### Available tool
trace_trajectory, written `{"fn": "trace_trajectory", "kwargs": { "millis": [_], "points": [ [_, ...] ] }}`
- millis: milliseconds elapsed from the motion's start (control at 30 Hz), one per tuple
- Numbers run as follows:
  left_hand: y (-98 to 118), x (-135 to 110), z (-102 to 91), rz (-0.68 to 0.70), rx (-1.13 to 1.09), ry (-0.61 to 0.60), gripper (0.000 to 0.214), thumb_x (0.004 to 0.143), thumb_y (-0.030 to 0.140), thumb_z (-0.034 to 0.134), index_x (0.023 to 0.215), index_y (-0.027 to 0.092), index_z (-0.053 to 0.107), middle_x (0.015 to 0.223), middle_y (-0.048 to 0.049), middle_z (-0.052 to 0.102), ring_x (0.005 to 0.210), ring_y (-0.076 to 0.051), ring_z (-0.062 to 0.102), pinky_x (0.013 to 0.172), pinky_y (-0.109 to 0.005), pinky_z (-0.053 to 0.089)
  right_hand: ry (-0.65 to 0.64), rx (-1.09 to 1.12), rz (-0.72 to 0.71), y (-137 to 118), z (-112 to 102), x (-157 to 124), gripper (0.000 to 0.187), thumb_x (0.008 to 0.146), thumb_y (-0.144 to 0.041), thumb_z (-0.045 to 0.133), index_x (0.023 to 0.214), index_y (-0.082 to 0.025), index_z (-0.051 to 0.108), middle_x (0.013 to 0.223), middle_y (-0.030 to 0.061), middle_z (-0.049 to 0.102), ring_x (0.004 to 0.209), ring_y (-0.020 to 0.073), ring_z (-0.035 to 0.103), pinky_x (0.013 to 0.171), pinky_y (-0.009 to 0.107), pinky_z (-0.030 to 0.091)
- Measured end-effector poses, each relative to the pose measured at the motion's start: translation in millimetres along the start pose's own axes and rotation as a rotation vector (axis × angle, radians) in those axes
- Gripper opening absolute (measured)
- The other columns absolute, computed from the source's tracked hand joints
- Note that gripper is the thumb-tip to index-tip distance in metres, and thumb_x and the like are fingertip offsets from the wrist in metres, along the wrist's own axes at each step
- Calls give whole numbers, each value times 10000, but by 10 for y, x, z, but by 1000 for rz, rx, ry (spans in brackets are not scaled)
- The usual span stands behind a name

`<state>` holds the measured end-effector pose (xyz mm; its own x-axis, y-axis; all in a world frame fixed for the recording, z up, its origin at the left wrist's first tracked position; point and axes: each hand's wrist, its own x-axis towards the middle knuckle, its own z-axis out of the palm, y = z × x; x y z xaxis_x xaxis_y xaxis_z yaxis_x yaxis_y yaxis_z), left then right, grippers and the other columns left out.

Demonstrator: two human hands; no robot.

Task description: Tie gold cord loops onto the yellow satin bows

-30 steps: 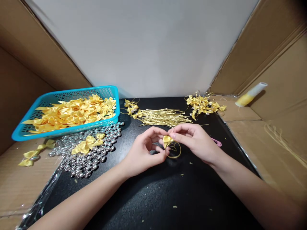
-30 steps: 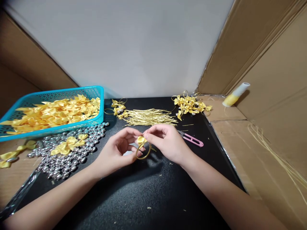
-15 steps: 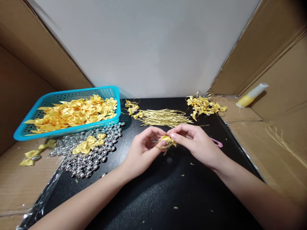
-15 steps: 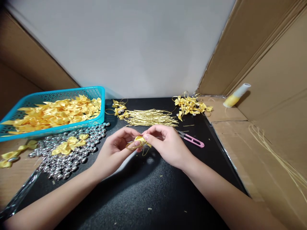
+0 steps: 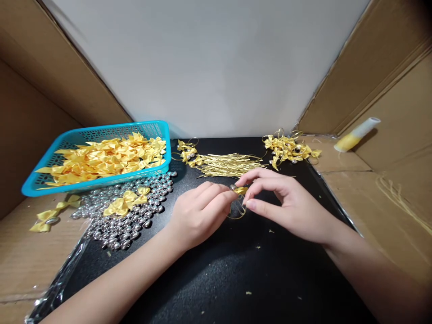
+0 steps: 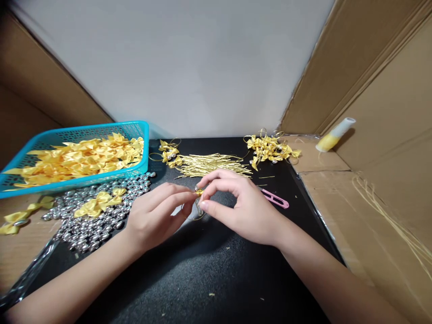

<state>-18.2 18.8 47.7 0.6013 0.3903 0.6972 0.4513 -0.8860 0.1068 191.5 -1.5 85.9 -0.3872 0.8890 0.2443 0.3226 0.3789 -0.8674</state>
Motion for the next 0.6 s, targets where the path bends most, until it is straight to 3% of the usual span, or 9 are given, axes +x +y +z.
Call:
{"fn": "trace_trajectory", "kwargs": {
  "millis": [100,200,433,600],
  "points": [
    [-4,6,-10,-52,-2,17,206,827,35,627,995,151,598,861,-53,708,720,-141,648,658,-239,519,13,-20,-75,-16,-4,-21,83,858,-188,645,779,-202,666,964,19,677,967,157,613,924,329,445],
    [11,19,-17,-127,-49,26,177,845,59,616,991,158,599,863,-53,708,757,-143,666,690,-233,523,60,-49,-60,-23,7,-44,67,875,-194,624,840,-198,681,870,19,677,881,154,618,846,316,471],
    [45,25,-14,-194,-33,30,139,862,82,611,972,164,591,812,-25,695,737,-140,659,677,-232,510,20,-191,-79,-78,67,-77,114,909,-165,566,862,-196,665,859,19,672,842,148,621,784,297,483],
    [30,23,-22,-216,8,15,105,873,97,593,960,155,592,796,-29,682,724,-147,649,654,-241,504,67,59,-98,-156,66,-161,112,940,-176,552,921,-256,628,903,-19,741,930,140,690,830,269,534]
  ]
}}
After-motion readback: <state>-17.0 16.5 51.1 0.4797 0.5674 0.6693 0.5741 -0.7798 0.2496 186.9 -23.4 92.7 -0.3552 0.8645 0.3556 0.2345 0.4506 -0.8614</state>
